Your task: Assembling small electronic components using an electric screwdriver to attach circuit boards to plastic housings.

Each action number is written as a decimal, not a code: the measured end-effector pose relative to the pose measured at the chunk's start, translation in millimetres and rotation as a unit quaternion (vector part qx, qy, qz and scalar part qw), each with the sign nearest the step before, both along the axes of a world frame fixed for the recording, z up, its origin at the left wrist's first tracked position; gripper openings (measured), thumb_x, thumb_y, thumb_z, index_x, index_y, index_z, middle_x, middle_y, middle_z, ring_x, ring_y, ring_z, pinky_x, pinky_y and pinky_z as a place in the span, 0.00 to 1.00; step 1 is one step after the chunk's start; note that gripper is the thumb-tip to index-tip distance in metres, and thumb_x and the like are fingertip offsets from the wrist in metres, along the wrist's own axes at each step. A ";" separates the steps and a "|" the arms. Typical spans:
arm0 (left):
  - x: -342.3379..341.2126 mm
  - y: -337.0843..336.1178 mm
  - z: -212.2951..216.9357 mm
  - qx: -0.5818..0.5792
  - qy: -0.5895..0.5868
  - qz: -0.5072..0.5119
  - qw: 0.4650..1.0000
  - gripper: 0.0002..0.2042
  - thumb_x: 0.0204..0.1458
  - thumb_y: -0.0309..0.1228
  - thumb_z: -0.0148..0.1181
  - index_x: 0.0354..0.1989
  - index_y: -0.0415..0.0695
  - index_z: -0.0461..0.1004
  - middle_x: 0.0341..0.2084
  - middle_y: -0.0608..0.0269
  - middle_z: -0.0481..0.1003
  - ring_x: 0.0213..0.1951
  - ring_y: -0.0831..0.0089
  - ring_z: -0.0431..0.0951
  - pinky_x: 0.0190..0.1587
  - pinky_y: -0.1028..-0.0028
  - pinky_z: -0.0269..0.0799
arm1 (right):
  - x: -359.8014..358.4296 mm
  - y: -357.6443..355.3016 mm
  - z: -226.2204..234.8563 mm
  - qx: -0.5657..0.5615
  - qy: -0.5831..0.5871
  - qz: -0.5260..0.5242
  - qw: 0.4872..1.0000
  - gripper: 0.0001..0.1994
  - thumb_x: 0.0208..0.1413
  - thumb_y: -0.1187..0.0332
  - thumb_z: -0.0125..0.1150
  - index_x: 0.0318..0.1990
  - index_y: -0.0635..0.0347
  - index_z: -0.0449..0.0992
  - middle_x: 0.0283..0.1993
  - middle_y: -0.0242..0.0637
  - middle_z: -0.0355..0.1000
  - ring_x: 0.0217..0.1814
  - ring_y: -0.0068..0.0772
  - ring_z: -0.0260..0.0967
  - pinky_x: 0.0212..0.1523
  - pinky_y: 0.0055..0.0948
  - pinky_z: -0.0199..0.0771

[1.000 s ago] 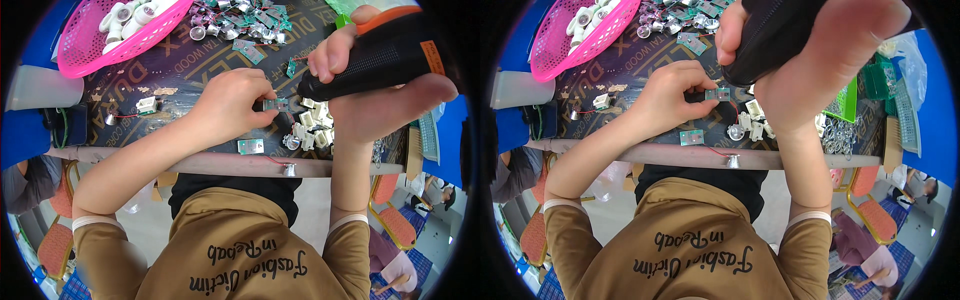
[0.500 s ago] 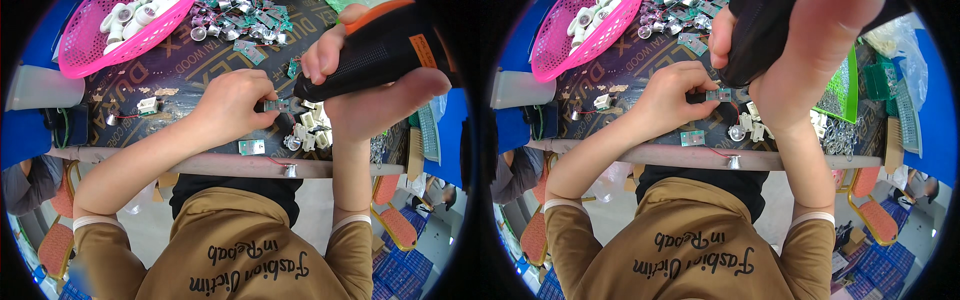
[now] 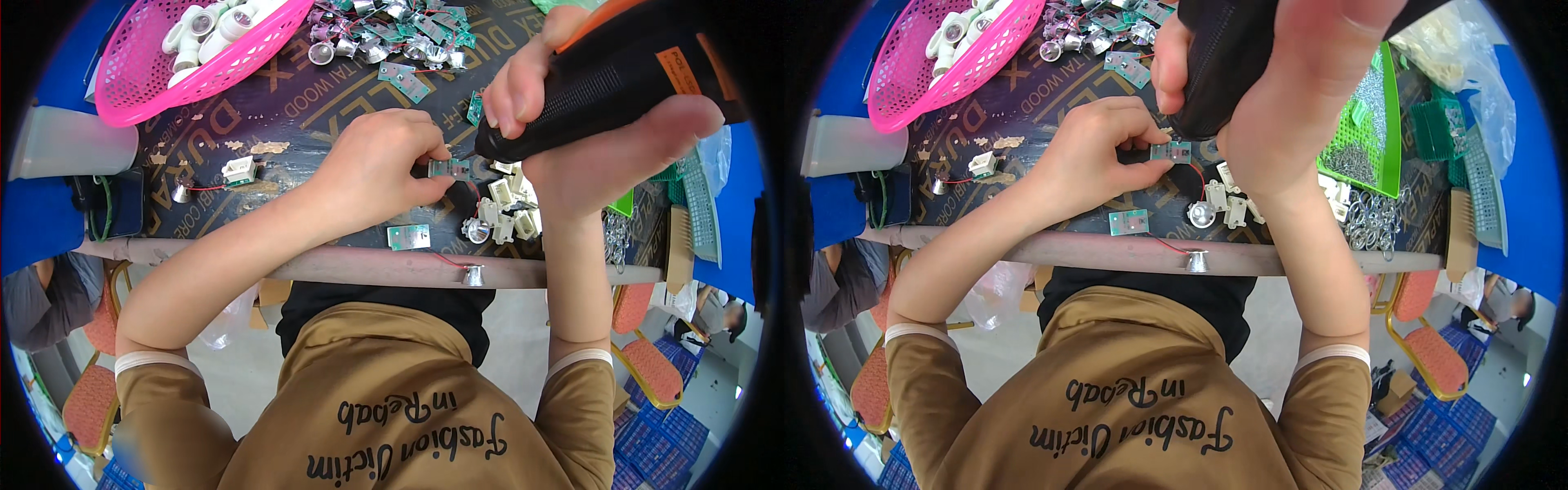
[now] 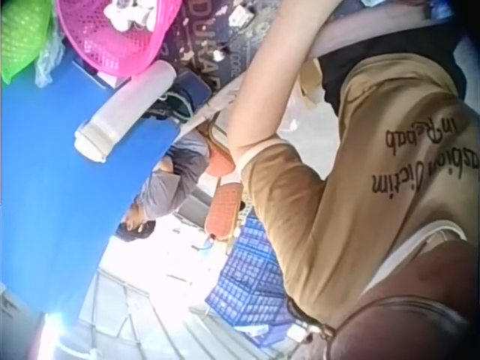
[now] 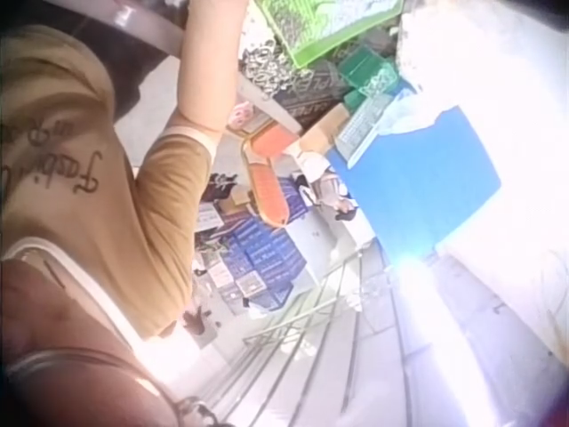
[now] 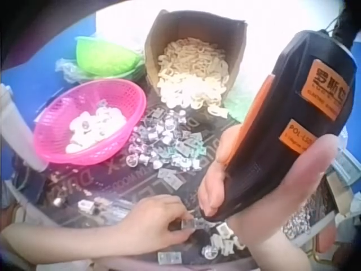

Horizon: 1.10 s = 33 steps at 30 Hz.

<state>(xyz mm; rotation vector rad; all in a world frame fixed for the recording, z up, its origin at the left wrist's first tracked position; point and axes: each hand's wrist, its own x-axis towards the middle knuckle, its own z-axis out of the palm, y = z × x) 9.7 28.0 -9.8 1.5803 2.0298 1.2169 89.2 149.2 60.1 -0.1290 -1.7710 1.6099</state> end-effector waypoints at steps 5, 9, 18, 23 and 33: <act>-0.4 0.6 2.4 -0.008 0.000 -0.014 1.000 0.10 0.37 0.28 0.66 0.27 0.37 0.73 0.21 0.60 0.68 0.24 0.69 0.71 0.26 0.73 0.66 | -4.8 7.2 8.9 -0.027 0.032 0.014 0.999 0.45 0.41 0.23 0.35 0.39 0.66 0.65 0.24 0.38 0.68 0.16 0.29 0.66 0.18 0.25 0.68; -0.9 -2.0 -0.3 0.013 0.000 -0.009 1.000 0.10 0.37 0.27 0.66 0.27 0.37 0.73 0.20 0.61 0.68 0.24 0.70 0.71 0.26 0.74 0.66 | 8.0 52.7 14.2 -0.061 0.157 0.334 0.927 0.49 0.40 0.22 0.38 0.52 0.62 0.62 0.25 0.35 0.63 0.26 0.27 0.59 0.31 0.30 0.58; 3.7 1.5 6.9 -0.044 0.013 0.007 0.999 0.09 0.38 0.29 0.64 0.28 0.42 0.73 0.25 0.63 0.70 0.30 0.68 0.74 0.29 0.72 0.69 | 50.3 157.8 14.6 0.032 0.082 -0.134 0.987 0.38 0.48 0.28 0.38 0.36 0.62 0.66 0.17 0.39 0.63 0.18 0.33 0.60 0.22 0.31 0.63; 6.0 4.1 6.2 -0.024 0.023 0.008 0.999 0.09 0.37 0.28 0.63 0.27 0.42 0.72 0.23 0.63 0.69 0.29 0.68 0.73 0.29 0.71 0.68 | 48.9 171.9 -1.9 -0.001 0.095 -0.133 0.987 0.37 0.50 0.29 0.36 0.35 0.62 0.66 0.17 0.39 0.64 0.18 0.33 0.62 0.21 0.29 0.64; 5.2 5.4 5.8 -0.016 0.030 0.008 0.999 0.09 0.36 0.27 0.63 0.28 0.42 0.72 0.23 0.63 0.69 0.29 0.68 0.72 0.29 0.71 0.68 | 40.7 178.8 -6.2 0.032 0.073 -0.142 0.987 0.37 0.49 0.29 0.38 0.35 0.62 0.67 0.18 0.39 0.66 0.18 0.32 0.63 0.22 0.28 0.66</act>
